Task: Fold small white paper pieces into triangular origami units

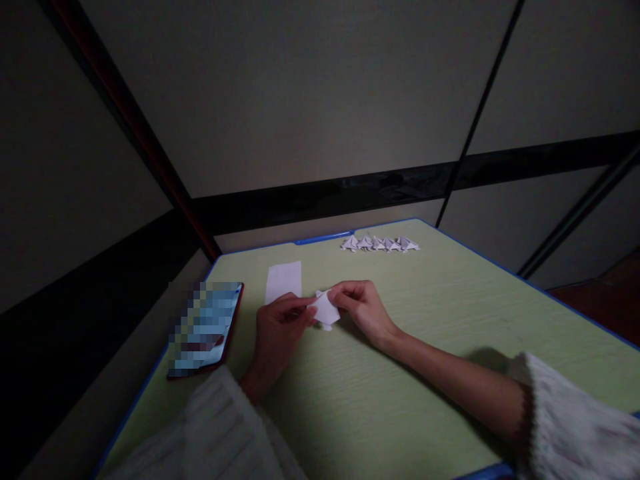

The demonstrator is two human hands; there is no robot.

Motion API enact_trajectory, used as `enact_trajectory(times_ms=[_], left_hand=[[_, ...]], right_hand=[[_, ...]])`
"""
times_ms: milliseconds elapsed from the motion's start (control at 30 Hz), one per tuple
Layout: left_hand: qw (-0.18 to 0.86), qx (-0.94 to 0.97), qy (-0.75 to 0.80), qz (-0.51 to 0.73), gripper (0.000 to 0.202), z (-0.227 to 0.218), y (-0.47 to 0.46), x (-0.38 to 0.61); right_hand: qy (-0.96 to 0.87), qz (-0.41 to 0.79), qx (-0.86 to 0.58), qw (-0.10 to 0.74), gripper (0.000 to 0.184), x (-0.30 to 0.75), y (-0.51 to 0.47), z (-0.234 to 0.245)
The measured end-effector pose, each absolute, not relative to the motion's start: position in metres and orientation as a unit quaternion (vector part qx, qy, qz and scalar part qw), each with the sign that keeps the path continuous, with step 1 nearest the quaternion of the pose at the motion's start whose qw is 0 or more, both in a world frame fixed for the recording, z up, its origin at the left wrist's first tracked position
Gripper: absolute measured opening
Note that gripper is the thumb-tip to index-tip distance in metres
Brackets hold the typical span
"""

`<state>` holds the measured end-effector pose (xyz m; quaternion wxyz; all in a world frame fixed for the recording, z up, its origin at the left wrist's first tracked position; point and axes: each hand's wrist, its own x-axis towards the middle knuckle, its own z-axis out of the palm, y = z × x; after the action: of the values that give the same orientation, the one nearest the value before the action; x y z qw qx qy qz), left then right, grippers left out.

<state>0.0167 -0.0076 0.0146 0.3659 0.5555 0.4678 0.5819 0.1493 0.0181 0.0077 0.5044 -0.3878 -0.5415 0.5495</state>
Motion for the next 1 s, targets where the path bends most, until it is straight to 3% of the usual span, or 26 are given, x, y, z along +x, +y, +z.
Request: enact_trajectory(times_ms=[233,1000], left_hand=[[0.359,0.564,0.465,0.58,0.008,0.0156,-0.0092,0.0157],[0.188,0.69,0.444,0.54,0.011,0.0139,-0.0093,0.0112]], right_hand=[[-0.532,0.564,-0.384,0.501,0.014,0.1488,0.0205,0.007],[-0.413,0.689,-0.351,0.48,0.011,0.1436,0.0193,0.008]])
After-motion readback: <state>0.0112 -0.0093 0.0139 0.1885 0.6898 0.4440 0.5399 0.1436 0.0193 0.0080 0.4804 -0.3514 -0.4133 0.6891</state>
